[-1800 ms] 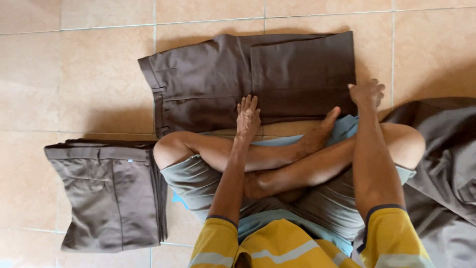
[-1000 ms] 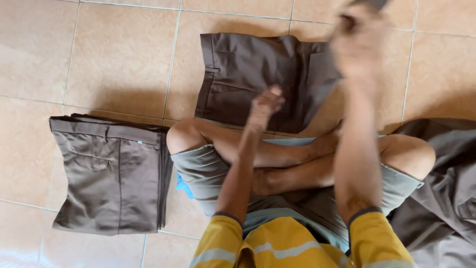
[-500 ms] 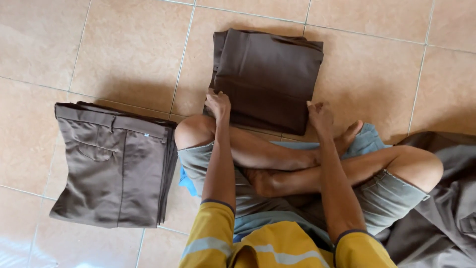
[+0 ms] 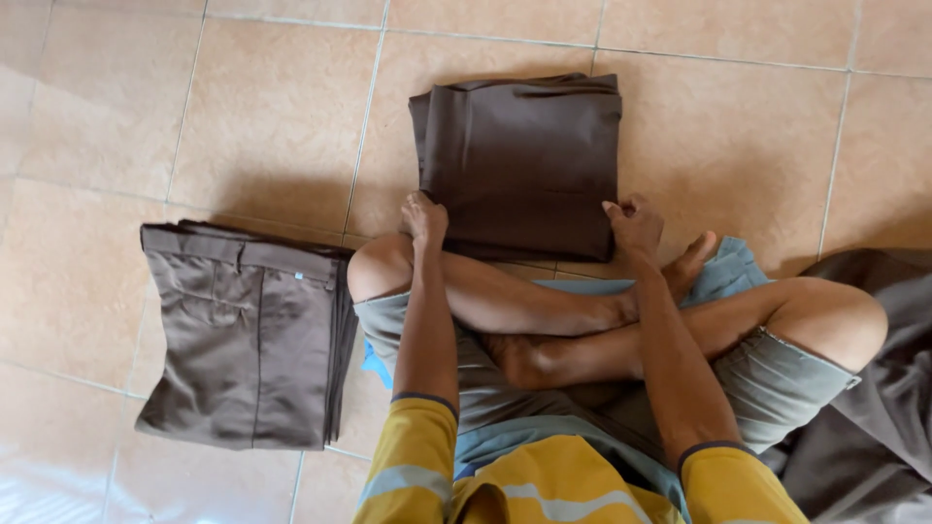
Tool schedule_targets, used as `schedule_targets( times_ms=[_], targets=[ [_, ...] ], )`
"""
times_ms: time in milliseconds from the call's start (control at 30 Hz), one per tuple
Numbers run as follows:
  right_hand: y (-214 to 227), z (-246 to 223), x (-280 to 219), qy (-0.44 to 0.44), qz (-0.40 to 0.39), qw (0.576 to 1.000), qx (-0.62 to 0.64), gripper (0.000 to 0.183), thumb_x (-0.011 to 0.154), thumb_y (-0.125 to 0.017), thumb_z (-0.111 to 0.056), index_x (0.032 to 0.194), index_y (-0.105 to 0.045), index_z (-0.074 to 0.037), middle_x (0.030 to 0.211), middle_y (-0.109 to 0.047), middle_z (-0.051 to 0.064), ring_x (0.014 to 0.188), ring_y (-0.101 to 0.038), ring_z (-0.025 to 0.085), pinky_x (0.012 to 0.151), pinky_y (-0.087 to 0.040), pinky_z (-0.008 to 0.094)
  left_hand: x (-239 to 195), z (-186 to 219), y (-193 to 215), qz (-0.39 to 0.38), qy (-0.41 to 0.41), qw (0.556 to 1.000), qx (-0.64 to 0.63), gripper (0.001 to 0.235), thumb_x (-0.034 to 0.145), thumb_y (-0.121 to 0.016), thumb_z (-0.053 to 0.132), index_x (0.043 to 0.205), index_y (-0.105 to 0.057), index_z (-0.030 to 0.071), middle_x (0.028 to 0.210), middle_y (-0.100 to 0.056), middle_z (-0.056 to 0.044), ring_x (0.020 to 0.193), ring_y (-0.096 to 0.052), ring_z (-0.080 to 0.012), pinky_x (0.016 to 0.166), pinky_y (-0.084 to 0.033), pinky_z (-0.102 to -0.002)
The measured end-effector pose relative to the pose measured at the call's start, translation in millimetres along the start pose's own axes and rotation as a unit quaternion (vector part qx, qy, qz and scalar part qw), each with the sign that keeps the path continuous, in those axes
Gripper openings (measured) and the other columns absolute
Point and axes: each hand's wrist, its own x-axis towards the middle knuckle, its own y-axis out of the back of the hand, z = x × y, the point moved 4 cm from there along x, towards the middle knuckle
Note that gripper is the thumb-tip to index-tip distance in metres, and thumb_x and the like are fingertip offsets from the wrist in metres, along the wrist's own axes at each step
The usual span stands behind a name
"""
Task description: The person sits cross-legged on a tiled floor and folds brown trousers by hand. They smooth the fabric, fold the legs together, fold the garment in half, and then fold it into a compact rectangle. The folded trousers are placed on a stack to the left.
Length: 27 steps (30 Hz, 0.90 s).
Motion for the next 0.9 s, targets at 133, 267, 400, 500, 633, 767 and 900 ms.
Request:
schedule_targets(
  times_ms=[133, 267, 400, 500, 633, 767, 900],
  targets=[
    [15.5, -31.8, -42.1, 0.025, 0.034, 0.996, 0.074, 0.048, 0.09, -0.078, -0.056, 0.108, -0.071, -0.013, 0.095, -0.074, 0.012, 0.097, -0.072, 0.032, 0.082, -0.056, 0.046, 8.1, -17.8, -15.5, -0.149, 0.1, 0.978, -0.107, 0.054, 0.085, -0.05, 0.014, 0.134, -0.037, -0.004, 0.14, -0.039, -0.029, 0.131, -0.036, -0.0462, 0.112, -0.02, -0.056],
    [-1.6, -14.2, -21.1, 0.007, -0.034, 0.996, 0.078, 0.053, 0.093, -0.076, -0.052, 0.124, -0.068, -0.011, 0.105, -0.075, 0.012, 0.104, -0.071, 0.03, 0.086, -0.059, 0.046, 8.4, -19.9, -20.5, -0.091, 0.067, 0.993, -0.014, 0.043, 0.076, -0.048, 0.013, 0.118, -0.049, 0.004, 0.116, -0.053, -0.02, 0.101, -0.055, -0.0427, 0.087, -0.042, -0.055],
    [8.0, -12.0, -45.6, -0.023, 0.037, 0.996, 0.082, 0.046, 0.091, -0.079, -0.043, 0.116, -0.07, -0.005, 0.102, -0.072, 0.02, 0.102, -0.071, 0.038, 0.082, -0.059, 0.049, 13.4, 11.0, 4.0, -0.074, 0.08, 0.993, 0.035, 0.053, 0.075, -0.053, 0.011, 0.126, -0.045, -0.001, 0.105, -0.057, -0.013, 0.091, -0.057, -0.0327, 0.066, -0.047, -0.053],
    [-37.9, -9.1, -79.1, -0.032, -0.057, 0.997, 0.037, 0.053, 0.096, -0.067, -0.048, 0.117, -0.069, 0.001, 0.102, -0.073, 0.023, 0.101, -0.071, 0.039, 0.081, -0.059, 0.052, 24.1, 40.1, 32.9, -0.067, 0.047, 0.997, -0.004, 0.036, 0.072, -0.052, -0.001, 0.106, -0.047, 0.008, 0.088, -0.062, -0.015, 0.08, -0.066, -0.0368, 0.069, -0.055, -0.049],
    [10.2, -7.5, -64.3, 0.232, 0.084, 0.968, -0.044, 0.037, 0.105, -0.051, -0.016, 0.133, -0.06, 0.008, 0.092, -0.07, 0.027, 0.074, -0.073, 0.037, 0.058, -0.062, 0.044, -7.5, 116.1, 140.1, 0.22, -0.058, 0.968, 0.108, 0.052, 0.097, -0.058, 0.011, 0.147, -0.046, 0.002, 0.142, -0.039, -0.032, 0.119, -0.049, -0.0457, 0.094, -0.04, -0.061],
    [55.2, -11.4, -16.7, 0.023, 0.12, 0.992, 0.021, 0.029, 0.102, -0.058, -0.028, 0.119, -0.074, -0.011, 0.11, -0.073, 0.027, 0.105, -0.066, 0.05, 0.095, -0.05, 0.06, -76.5, 220.7, 211.3, -0.058, -0.054, 0.992, -0.094, 0.103, 0.079, -0.085, 0.029, 0.16, -0.027, 0.004, 0.166, -0.013, -0.034, 0.151, -0.022, -0.0548, 0.115, -0.025, -0.075],
    [36.6, -17.3, 62.3, -0.044, 0.067, 0.946, 0.313, 0.015, 0.104, -0.058, -0.015, 0.114, -0.068, -0.016, 0.118, -0.07, 0.019, 0.084, -0.077, 0.035, 0.065, -0.07, 0.039, -121.7, 224.5, 152.3, -0.242, -0.073, 0.961, -0.11, 0.135, 0.069, -0.091, 0.043, 0.164, -0.004, 0.002, 0.166, 0.004, -0.036, 0.151, -0.005, -0.0598, 0.114, -0.015, -0.08]
  ],
)
